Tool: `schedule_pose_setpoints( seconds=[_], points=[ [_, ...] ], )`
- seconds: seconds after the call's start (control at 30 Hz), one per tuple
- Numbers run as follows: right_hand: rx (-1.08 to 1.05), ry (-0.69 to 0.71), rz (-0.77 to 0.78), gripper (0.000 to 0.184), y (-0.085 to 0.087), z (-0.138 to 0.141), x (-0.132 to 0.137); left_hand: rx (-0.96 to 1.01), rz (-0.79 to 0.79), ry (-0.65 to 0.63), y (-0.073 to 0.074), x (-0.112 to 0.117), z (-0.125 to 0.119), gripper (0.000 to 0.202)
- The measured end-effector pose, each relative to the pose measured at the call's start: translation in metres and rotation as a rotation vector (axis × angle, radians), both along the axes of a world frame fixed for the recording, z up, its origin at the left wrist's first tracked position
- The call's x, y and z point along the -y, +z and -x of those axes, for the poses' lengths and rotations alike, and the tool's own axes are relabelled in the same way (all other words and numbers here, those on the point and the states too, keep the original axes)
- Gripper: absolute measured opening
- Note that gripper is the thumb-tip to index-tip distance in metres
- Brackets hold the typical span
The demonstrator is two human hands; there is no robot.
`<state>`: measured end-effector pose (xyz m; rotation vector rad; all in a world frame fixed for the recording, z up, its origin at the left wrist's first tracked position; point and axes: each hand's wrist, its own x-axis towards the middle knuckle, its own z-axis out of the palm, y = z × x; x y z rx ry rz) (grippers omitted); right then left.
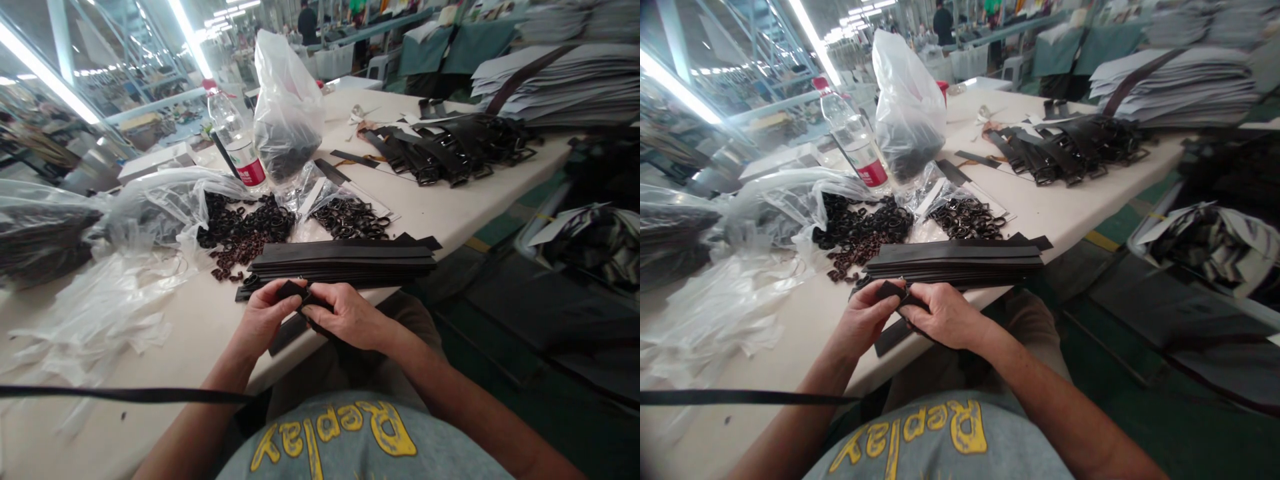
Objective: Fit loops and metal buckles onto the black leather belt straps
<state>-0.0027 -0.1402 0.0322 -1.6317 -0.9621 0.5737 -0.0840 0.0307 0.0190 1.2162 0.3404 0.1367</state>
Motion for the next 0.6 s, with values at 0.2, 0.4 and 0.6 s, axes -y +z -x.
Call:
schedule_pose_setpoints(
  seconds=[0.2,0.4,0.6],
  points=[
    [0.050,0.068,0.065,0.012,-0.0005,-0.0023,0.0020,-0.032,0.027,-0.051,-0.0011,-0.0031,-0.0011,0.030],
    [0.031,-0.053,0.048,0.019,-0.0050,0.0008,-0.0027,-0.013,0.018,-0.054,-0.0058,0.0012,-0.0019,0.028],
    [-0.040,-0.046,0.000,0.032,-0.0080,-0.0008,-0.0009,0.085,-0.179,-0.163,-0.0052,-0.0049,0.0047,0.026]
  ],
)
